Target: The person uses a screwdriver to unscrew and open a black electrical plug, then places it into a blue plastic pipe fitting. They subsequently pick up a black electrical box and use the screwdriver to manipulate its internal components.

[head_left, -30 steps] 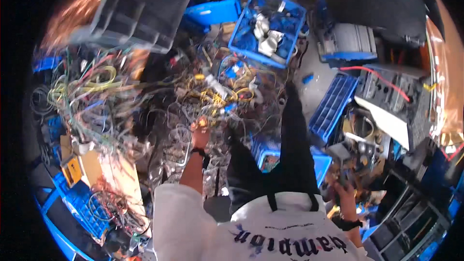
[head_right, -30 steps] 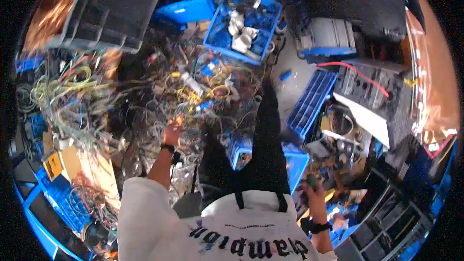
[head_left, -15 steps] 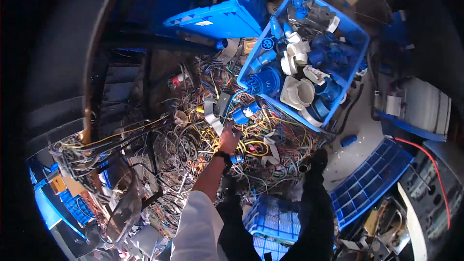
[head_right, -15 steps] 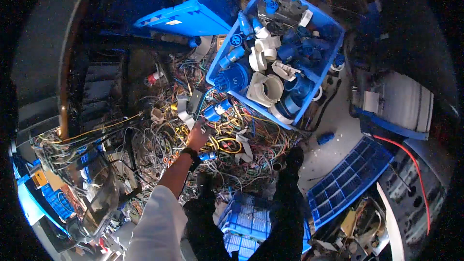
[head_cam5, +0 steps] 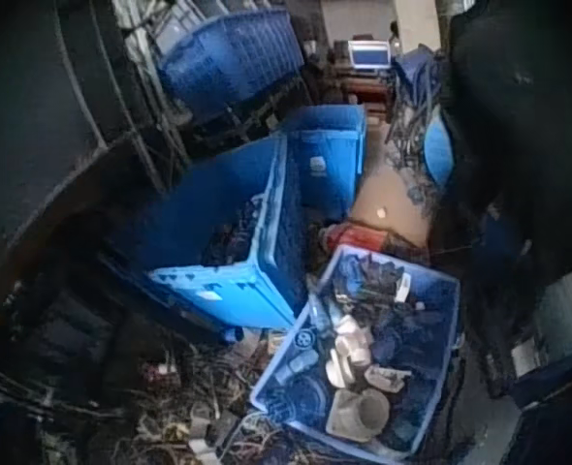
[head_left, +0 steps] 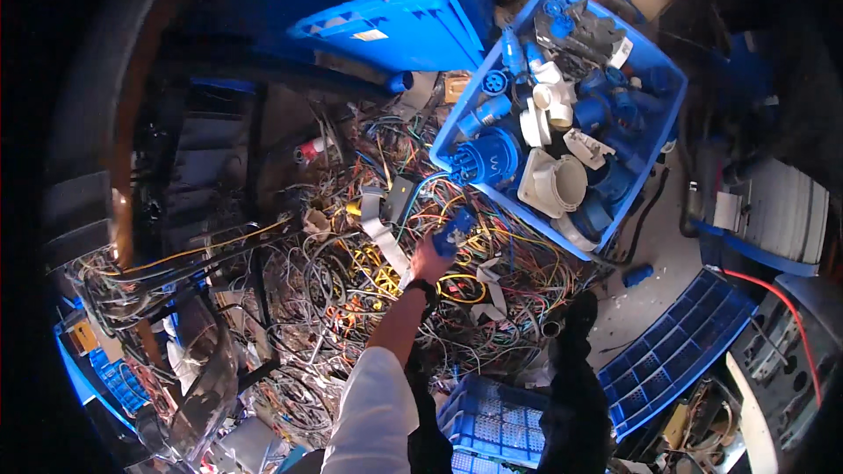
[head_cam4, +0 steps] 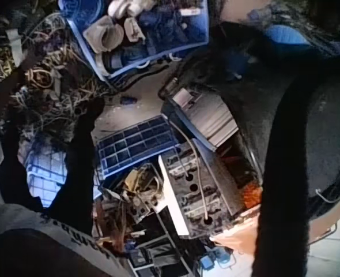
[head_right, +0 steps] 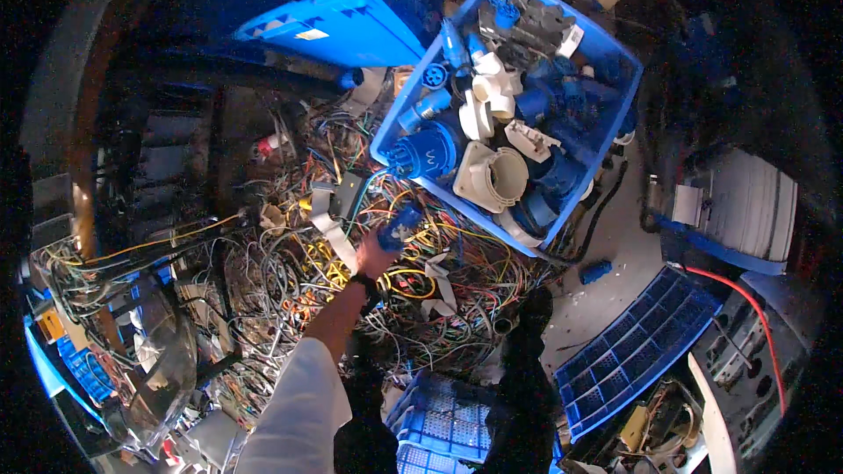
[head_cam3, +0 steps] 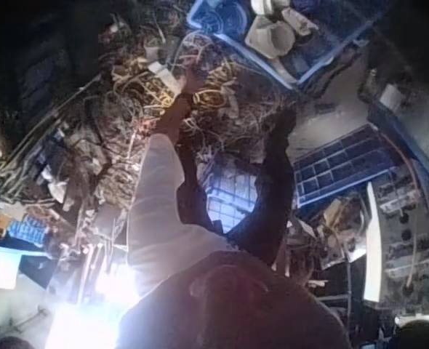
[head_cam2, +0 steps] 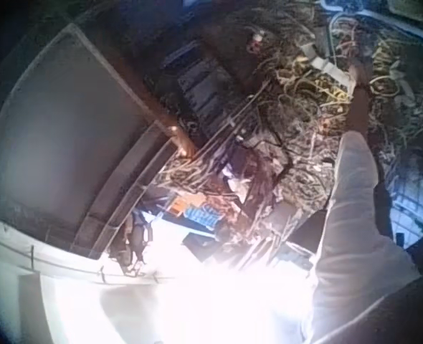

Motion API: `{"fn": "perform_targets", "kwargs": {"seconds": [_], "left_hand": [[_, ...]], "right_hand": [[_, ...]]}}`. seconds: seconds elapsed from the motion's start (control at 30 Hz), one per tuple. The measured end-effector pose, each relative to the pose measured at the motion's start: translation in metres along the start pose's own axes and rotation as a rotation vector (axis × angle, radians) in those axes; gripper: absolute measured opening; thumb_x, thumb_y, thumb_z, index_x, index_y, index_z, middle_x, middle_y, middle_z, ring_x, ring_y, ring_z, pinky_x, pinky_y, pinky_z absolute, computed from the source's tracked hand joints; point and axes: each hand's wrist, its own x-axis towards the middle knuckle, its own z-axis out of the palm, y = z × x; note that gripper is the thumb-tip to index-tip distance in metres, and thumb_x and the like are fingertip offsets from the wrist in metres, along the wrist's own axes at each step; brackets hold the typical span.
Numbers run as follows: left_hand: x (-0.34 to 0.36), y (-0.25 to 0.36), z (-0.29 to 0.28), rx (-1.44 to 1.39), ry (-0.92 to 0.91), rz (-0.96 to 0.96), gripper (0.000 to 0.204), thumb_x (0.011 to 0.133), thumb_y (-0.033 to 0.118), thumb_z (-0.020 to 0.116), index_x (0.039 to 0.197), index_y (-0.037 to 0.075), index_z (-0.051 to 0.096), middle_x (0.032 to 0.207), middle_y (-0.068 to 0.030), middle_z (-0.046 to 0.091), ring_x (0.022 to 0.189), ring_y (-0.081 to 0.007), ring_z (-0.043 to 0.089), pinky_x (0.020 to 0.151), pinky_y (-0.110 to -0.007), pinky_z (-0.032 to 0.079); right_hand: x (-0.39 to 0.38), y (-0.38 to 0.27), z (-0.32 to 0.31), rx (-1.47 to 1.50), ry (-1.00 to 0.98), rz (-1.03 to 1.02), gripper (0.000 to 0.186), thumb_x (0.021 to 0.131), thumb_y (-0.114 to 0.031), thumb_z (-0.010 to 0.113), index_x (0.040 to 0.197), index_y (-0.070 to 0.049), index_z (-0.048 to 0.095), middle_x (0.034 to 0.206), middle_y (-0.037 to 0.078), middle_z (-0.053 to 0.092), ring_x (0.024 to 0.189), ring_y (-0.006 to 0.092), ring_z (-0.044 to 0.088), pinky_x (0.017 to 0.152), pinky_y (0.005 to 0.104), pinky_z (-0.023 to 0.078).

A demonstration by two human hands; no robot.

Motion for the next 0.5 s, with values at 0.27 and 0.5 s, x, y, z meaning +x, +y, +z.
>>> {"fn": "perform_targets", "kwargs": {"seconds": [0.27, 0.5], "left_hand": [[-0.052, 0.133, -0.215, -0.735, -0.059, 0.045, 0.063, 0.077, 0.041, 0.077, 0.115, -0.003, 0.055, 0.093, -0.0113, 0.067, 0.081, -0.0147, 0.064, 0.074, -0.031, 0.052], [-0.035, 0.183, -0.328, -0.948, 0.191, 0.05, 0.053, 0.09, 0.035, 0.064, 0.126, 0.0, 0.047, 0.101, -0.0074, 0.063, 0.101, -0.0152, 0.059, 0.086, -0.031, 0.048]], "right_hand": [[-0.039, -0.028, 0.01, 0.053, -0.02, -0.114, 0.02, 0.09, -0.014, 0.062, 0.107, -0.005, 0.057, 0.085, 0.004, 0.062, 0.064, 0.0101, 0.052, 0.055, 0.0258, 0.043], [-0.057, -0.048, -0.003, 0.004, -0.093, -0.157, 0.021, 0.09, -0.014, 0.062, 0.108, -0.004, 0.057, 0.087, 0.004, 0.062, 0.066, 0.0104, 0.053, 0.057, 0.026, 0.044]]}}
